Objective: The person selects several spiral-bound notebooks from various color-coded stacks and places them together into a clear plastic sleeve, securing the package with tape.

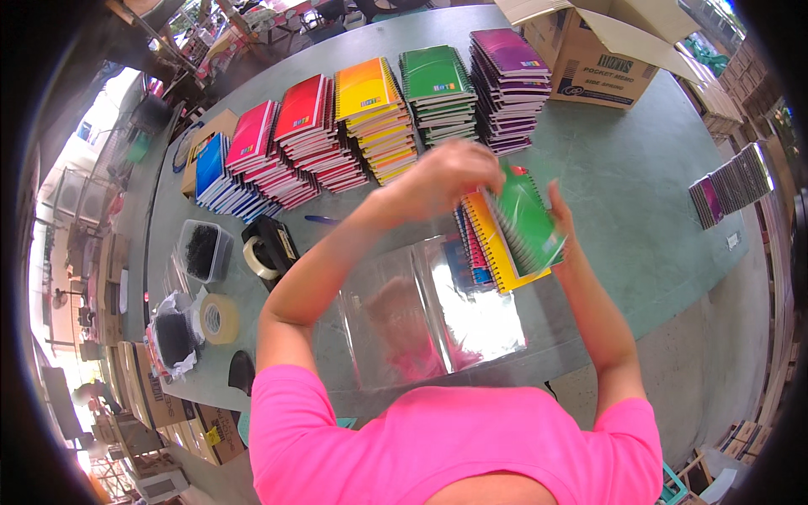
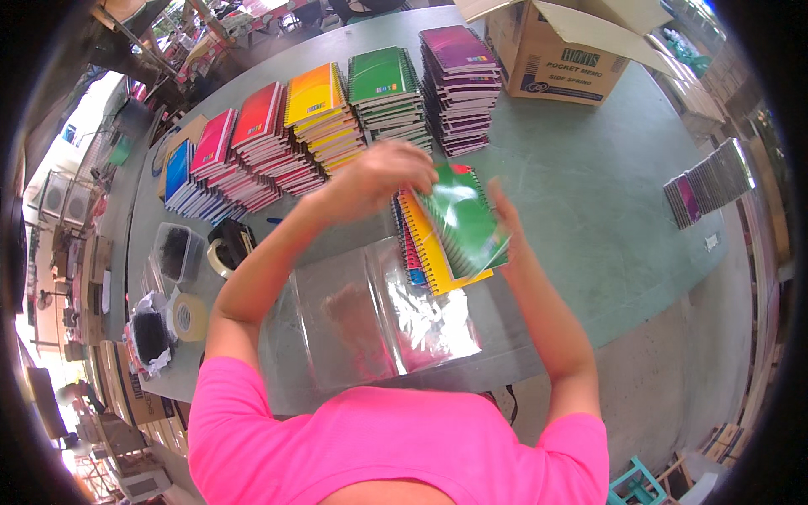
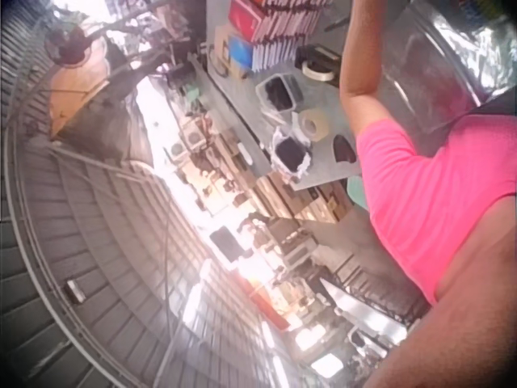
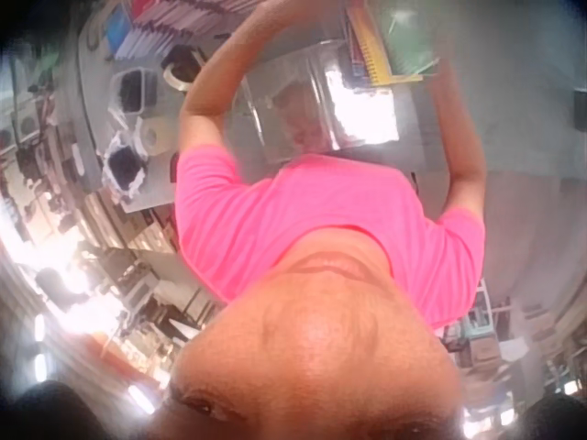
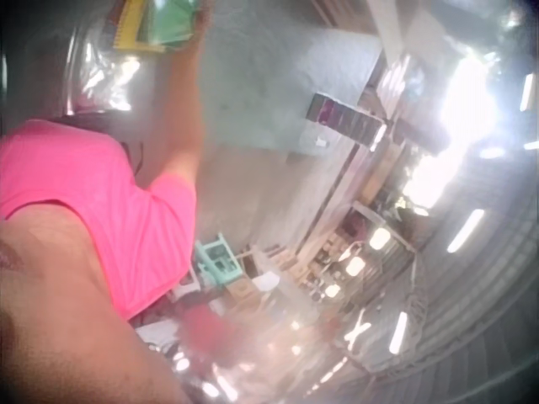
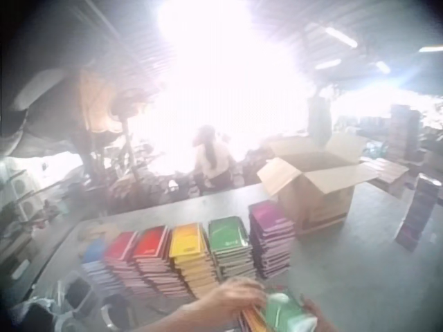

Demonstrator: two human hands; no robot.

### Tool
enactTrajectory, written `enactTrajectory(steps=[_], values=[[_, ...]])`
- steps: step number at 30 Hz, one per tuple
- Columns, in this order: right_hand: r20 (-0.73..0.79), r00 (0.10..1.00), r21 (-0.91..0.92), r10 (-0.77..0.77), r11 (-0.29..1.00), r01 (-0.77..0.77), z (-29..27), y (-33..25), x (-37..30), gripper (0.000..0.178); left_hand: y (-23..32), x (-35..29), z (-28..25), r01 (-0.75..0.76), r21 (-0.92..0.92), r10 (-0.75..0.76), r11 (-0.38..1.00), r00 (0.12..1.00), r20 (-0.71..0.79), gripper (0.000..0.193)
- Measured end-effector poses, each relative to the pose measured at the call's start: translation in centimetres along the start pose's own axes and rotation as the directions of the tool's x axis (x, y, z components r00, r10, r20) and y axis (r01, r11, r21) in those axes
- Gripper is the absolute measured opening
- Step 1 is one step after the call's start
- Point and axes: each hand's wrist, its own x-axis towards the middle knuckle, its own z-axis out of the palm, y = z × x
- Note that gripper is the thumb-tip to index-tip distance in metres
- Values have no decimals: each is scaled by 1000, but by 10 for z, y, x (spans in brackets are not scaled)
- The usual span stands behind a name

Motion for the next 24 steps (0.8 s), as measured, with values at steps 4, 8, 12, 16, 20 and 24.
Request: enactTrajectory(steps=[4,8,12,16,20,24], values=[[-120,992,-324,42,943,-79,-8,13,11,47,-42,-19,-21,157,679,-76,717,986,-148,32],[-168,984,-281,63,953,-109,-2,21,25,46,-96,-57,-66,592,581,-468,558,803,-369,27],[-150,987,-212,59,973,-90,-11,9,16,55,-49,-30,-59,605,357,-360,712,751,-554,18],[108,992,65,59,996,-67,-16,-12,1,58,-5,7,-25,195,-591,-382,782,900,-209,26],[80,997,-97,-3,995,11,-21,-12,-25,54,-13,48,42,-130,-61,141,990,967,211,33],[-51,996,-95,69,993,-74,-33,-17,-43,53,-63,120,43,217,592,31,776,925,-379,28]])
